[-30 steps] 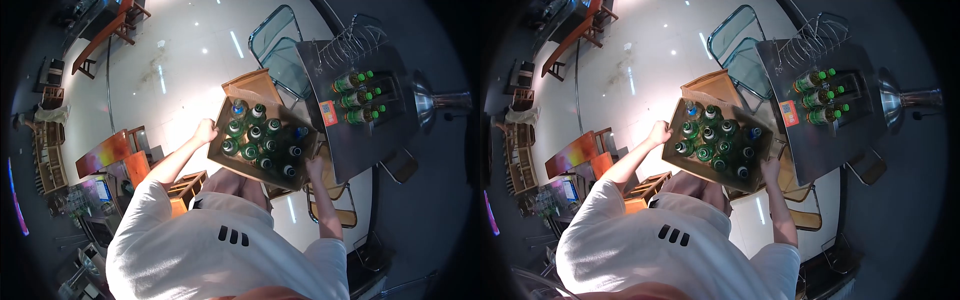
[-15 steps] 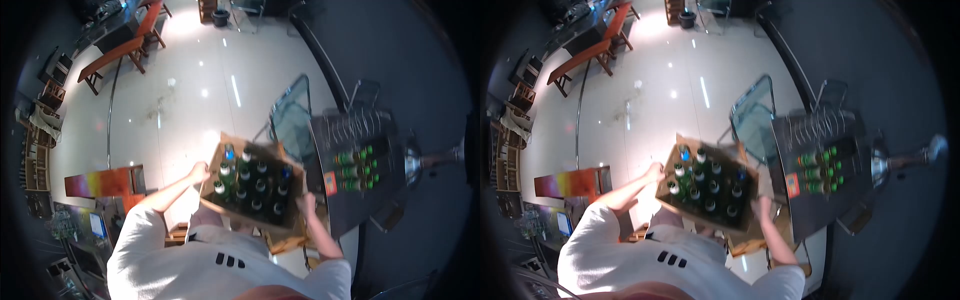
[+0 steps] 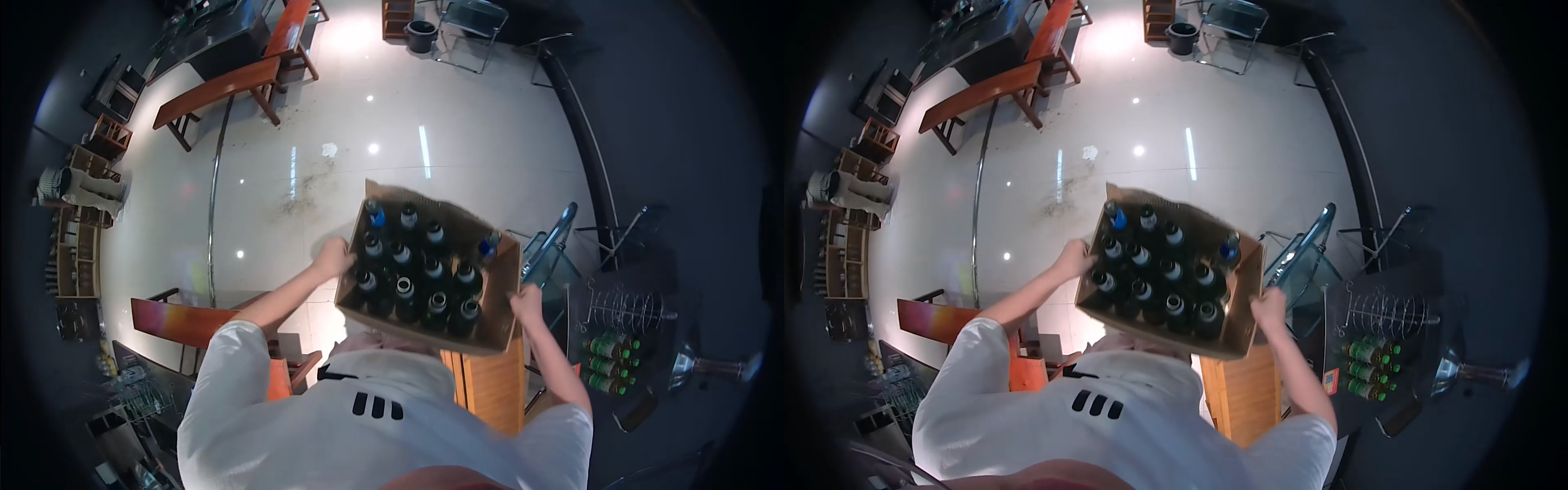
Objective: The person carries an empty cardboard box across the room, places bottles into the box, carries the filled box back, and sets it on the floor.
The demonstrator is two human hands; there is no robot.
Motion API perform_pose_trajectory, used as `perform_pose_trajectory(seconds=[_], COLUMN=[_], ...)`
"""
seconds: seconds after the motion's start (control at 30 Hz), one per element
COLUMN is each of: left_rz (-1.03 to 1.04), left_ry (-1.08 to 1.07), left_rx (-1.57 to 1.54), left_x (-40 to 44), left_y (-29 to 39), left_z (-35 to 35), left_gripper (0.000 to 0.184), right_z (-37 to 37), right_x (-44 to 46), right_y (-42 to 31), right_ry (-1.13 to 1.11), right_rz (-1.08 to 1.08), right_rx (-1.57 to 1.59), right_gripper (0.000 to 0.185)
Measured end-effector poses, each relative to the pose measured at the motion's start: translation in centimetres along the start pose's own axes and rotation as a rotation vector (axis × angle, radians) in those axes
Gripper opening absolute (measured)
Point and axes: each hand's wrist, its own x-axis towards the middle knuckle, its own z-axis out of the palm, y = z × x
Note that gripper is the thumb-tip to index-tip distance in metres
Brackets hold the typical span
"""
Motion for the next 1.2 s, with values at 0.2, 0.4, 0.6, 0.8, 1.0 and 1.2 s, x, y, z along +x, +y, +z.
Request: perform_pose_trajectory(seconds=[0.2, 0.4, 0.6, 0.8, 1.0, 1.2], left_rz=[-0.080, -0.139, -0.176, -0.167, -0.136, -0.218], left_ry=[0.082, 0.176, 0.182, 0.181, 0.226, 0.177], left_rx=[0.066, 0.037, 0.024, 0.032, -0.031, -0.013], left_x=[13.8, 27.6, 42.5, 60.0, 76.5, 94.7], left_y=[-1.5, -3.5, -3.4, -5.3, -6.1, -5.3], left_z=[-8.7, -17.6, -27.5, -35.5, -44.8, -56.2], left_gripper=[0.024, 0.023, 0.022, 0.023, 0.023, 0.029], right_z=[2.8, 4.5, 4.9, 6.9, 7.4, 8.2], right_x=[16.7, 34.2, 51.2, 67.5, 83.4, 101.7], right_y=[-10.2, -21.3, -33.3, -43.3, -54.3, -65.8], right_ry=[-0.087, -0.152, -0.176, -0.169, -0.181, -0.165], right_rz=[-0.082, -0.170, -0.200, -0.185, -0.197, -0.245], right_rx=[0.053, 0.014, -0.030, -0.002, -0.055, -0.043], right_gripper=[0.021, 0.019, 0.018, 0.017, 0.017, 0.016])
